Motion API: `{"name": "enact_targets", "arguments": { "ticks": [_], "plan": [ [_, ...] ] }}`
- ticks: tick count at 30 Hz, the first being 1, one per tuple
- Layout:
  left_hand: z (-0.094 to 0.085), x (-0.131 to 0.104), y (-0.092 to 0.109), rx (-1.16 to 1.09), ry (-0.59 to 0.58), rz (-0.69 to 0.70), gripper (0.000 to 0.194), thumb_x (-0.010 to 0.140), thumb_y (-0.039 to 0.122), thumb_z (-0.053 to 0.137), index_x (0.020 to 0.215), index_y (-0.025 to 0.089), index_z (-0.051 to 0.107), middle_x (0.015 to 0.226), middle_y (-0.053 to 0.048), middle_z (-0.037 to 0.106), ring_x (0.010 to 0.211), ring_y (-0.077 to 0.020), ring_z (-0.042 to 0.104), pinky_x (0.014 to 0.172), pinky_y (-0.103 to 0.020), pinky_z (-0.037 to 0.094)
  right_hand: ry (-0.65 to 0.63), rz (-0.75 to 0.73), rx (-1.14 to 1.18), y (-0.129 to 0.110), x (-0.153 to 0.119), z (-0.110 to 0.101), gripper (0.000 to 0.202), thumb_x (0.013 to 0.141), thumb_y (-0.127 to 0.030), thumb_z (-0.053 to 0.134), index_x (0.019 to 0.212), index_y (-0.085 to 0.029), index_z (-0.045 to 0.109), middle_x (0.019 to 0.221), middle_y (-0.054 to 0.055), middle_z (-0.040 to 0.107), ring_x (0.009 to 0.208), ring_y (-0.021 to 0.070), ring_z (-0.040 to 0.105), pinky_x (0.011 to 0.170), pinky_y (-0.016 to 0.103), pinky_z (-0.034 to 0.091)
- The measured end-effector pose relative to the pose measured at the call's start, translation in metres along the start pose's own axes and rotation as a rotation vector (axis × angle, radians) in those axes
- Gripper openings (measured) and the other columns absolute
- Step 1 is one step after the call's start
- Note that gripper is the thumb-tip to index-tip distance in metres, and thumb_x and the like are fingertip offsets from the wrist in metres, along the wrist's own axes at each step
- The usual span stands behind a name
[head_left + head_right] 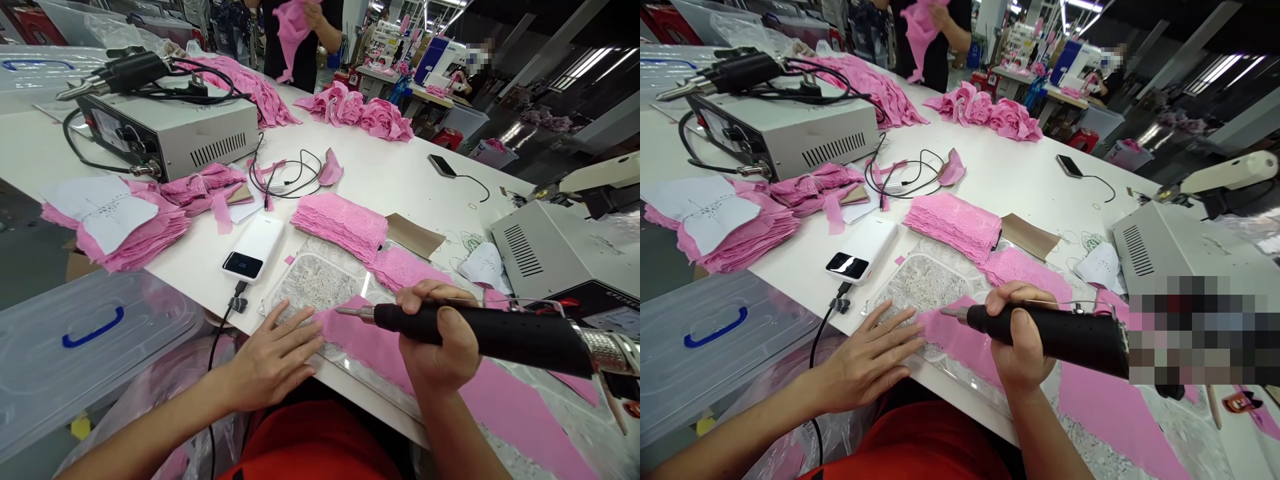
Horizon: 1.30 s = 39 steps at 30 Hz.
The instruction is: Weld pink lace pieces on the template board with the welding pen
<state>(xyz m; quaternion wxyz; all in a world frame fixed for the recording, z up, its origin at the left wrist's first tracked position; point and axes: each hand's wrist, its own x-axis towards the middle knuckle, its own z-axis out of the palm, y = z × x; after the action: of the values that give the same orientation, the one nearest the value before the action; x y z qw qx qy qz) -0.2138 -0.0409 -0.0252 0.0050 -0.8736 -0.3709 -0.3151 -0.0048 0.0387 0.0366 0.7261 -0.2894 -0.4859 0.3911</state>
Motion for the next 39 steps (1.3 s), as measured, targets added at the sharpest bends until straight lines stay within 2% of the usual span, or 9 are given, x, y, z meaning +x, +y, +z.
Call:
{"name": "enact_targets", "arguments": {
  "ticks": [10, 17, 22, 31, 35, 39],
  "plan": [
    [0.0, -0.004, -0.001, 0.002, -0.015, -0.001, 0.033, 0.093, 0.022, 0.053, 0.125, 0.014, 0.057, 0.127, -0.009, 0.064, 0.136, -0.0257, 0.042, 0.118, -0.052, 0.023, -0.033, 0.016, -0.023, 0.0, -0.002, -0.002, 0.003, 0.074, -0.022, 0.059, 0.074, -0.019, 0.061, 0.075, -0.001, 0.06, 0.055, 0.0102, 0.055, 0.057, 0.031, 0.049],
    [0.0, -0.007, -0.002, -0.01, 0.002, 0.004, 0.033, 0.092, 0.021, 0.054, 0.124, 0.013, 0.056, 0.128, -0.011, 0.063, 0.137, -0.0257, 0.04, 0.118, -0.052, 0.022, -0.066, 0.014, 0.022, -0.001, -0.006, 0.008, 0.008, 0.074, -0.022, 0.057, 0.08, -0.019, 0.062, 0.077, -0.001, 0.06, 0.056, 0.0098, 0.054, 0.056, 0.031, 0.048],
    [-0.001, -0.008, -0.002, -0.01, -0.036, 0.0, 0.033, 0.092, 0.022, 0.054, 0.124, 0.014, 0.056, 0.127, -0.013, 0.063, 0.136, -0.0255, 0.042, 0.118, -0.052, 0.021, -0.11, 0.029, 0.038, 0.0, -0.012, 0.015, 0.009, 0.075, -0.022, 0.056, 0.082, -0.02, 0.061, 0.077, -0.001, 0.058, 0.057, 0.0097, 0.054, 0.056, 0.03, 0.048],
    [0.0, -0.007, -0.002, -0.01, -0.019, -0.003, 0.031, 0.094, 0.023, 0.052, 0.123, 0.014, 0.058, 0.127, -0.01, 0.064, 0.137, -0.0251, 0.041, 0.119, -0.051, 0.02, -0.143, 0.033, 0.046, 0.003, -0.016, 0.019, 0.008, 0.077, -0.024, 0.057, 0.084, -0.021, 0.061, 0.08, -0.002, 0.057, 0.057, 0.0089, 0.054, 0.057, 0.029, 0.049],
    [-0.001, -0.005, -0.002, 0.002, -0.007, -0.004, 0.032, 0.094, 0.021, 0.052, 0.124, 0.012, 0.057, 0.128, -0.009, 0.063, 0.139, -0.0251, 0.038, 0.12, -0.049, 0.017, -0.156, 0.023, 0.053, 0.006, -0.015, 0.019, 0.004, 0.08, -0.023, 0.057, 0.083, -0.02, 0.059, 0.08, -0.002, 0.058, 0.059, 0.0087, 0.055, 0.06, 0.029, 0.049],
    [-0.002, -0.005, -0.005, 0.047, -0.035, 0.055, 0.035, 0.093, 0.015, 0.051, 0.127, 0.011, 0.055, 0.134, -0.01, 0.058, 0.141, -0.0267, 0.033, 0.12, -0.051, 0.015, -0.16, 0.0, 0.077, 0.01, -0.016, 0.021, 0.003, 0.082, -0.023, 0.058, 0.084, -0.021, 0.058, 0.08, -0.002, 0.058, 0.059, 0.0086, 0.056, 0.059, 0.028, 0.048]
  ]
}}
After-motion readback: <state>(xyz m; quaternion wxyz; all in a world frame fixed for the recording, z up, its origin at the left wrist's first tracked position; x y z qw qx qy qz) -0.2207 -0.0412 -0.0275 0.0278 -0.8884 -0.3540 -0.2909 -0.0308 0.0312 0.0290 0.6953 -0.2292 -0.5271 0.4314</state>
